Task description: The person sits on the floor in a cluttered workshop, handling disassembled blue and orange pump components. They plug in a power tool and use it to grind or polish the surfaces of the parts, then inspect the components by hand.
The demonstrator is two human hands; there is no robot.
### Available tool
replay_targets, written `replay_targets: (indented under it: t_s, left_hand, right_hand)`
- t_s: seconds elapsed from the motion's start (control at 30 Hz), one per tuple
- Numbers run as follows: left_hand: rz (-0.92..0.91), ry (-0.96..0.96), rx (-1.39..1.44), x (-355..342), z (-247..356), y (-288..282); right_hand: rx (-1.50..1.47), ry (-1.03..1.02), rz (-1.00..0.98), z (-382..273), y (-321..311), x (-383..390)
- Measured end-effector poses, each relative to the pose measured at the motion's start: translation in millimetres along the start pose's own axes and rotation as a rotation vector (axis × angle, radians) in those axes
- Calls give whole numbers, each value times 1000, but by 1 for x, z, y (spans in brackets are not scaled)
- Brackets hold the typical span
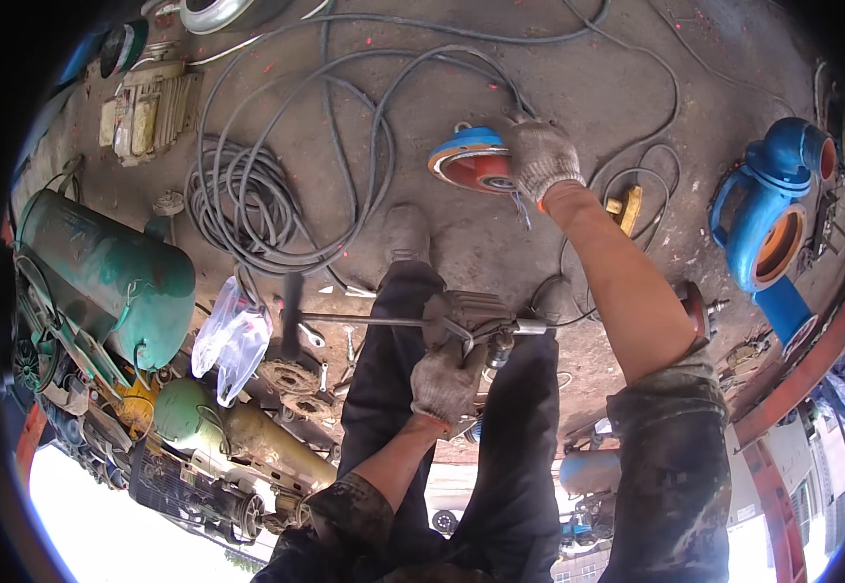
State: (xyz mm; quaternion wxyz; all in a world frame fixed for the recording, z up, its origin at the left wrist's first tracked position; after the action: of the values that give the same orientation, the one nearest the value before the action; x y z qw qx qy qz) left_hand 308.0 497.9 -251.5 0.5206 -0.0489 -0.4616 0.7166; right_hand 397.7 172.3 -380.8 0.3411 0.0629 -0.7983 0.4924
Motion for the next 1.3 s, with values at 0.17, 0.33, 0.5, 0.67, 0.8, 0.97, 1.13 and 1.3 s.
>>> replay_targets:
  t_s: [0.17,0.33,0.5,0.67,0.8,0.97,1.13,1.3]
  left_hand:
    - [-144,55,-112,15,-6,0]
    - [-34,143,-119,15,-5,-2]
    - [27,269,-111,28,-1,-5]
    - [8,508,-170,38,8,-36]
    - [10,403,206,17,18,-40]
    - [-229,581,-48,15,20,-25]
    - [-213,700,-149,7,4,15]
    - [-175,632,-112,8,-20,17]
  right_hand:
    - [-301,143,526,-16,25,81]
    - [-537,264,-46,-38,141,226]
    - [-680,278,-176,-61,257,308]
    - [-1209,236,-114,-137,280,368]
    - [-1858,393,-13,-197,258,381]
    - [-2044,629,-161,-241,261,399]
    - [-1763,576,356,-263,296,373]
    - [-1232,414,424,-261,350,348]
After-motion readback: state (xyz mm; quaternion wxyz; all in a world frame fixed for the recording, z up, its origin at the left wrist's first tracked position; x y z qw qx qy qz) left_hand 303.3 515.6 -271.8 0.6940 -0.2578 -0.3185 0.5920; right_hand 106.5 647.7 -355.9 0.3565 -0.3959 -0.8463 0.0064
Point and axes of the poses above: each hand's wrist, its own x-axis away from the middle knuckle, its own y-axis out of the palm, z = x × y, the point moved 1 cm from there along -x, towards the middle knuckle, and after that the axes turned 1 degree about -z, right-handed, at the moved point
